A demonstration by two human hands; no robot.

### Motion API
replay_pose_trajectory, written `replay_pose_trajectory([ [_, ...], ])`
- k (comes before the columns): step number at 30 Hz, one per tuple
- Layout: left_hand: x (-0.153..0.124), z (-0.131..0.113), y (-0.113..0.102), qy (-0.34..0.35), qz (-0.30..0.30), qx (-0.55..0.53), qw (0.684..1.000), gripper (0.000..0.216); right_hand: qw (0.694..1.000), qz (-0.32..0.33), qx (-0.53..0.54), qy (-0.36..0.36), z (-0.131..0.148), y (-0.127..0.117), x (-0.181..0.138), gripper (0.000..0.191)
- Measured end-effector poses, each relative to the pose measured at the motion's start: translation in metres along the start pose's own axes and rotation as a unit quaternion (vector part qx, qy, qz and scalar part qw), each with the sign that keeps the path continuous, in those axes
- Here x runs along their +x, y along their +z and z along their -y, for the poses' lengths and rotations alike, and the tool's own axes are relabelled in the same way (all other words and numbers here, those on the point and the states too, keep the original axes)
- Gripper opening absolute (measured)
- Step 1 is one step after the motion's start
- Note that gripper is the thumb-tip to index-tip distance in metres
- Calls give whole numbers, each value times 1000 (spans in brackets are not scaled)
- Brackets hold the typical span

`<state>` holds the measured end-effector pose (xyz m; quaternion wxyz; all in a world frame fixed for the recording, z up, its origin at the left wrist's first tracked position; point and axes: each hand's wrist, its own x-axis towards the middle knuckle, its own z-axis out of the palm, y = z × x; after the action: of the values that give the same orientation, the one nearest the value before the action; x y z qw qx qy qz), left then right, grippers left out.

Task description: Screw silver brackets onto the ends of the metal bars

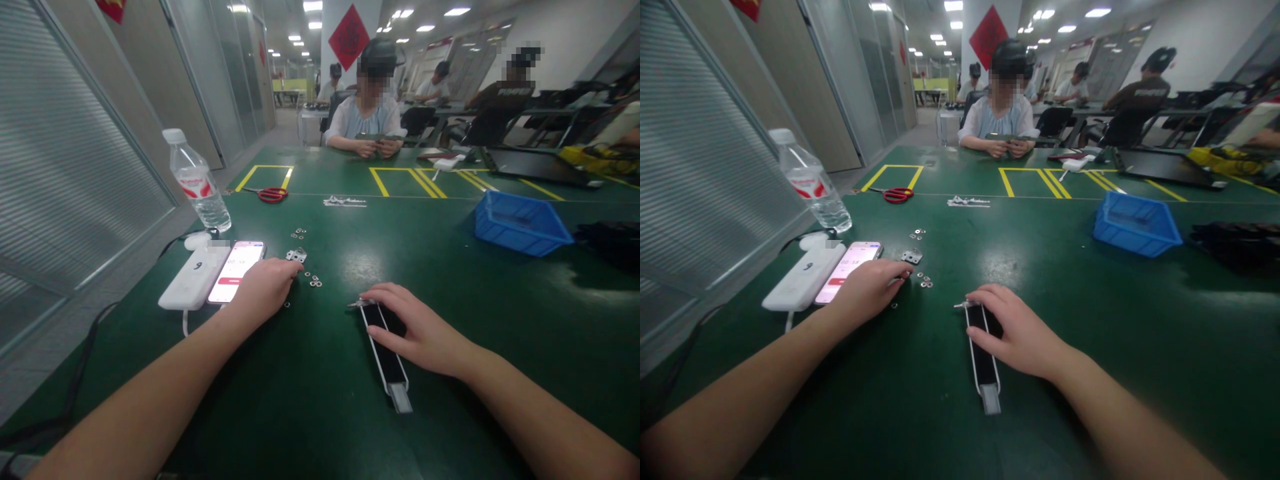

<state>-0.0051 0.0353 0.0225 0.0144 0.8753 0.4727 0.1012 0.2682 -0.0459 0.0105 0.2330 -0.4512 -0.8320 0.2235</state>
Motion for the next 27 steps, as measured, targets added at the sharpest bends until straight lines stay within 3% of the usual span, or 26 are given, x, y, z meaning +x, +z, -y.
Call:
replay_pose_trajectory([
  [6, -1, 2, 0, -33, -3, -35, 999, 43, 1000, 8, -2, 6, 1, 0, 0, 39],
  [14, 0, -2, -1, 1, -1, 18, 1000, 26, 1000, 8, -6, 4, 0, 0, 0, 40],
  [27, -2, -2, 0, 12, -7, -28, 1000, 21, 1000, 3, -4, -3, 0, -1, 0, 38],
])
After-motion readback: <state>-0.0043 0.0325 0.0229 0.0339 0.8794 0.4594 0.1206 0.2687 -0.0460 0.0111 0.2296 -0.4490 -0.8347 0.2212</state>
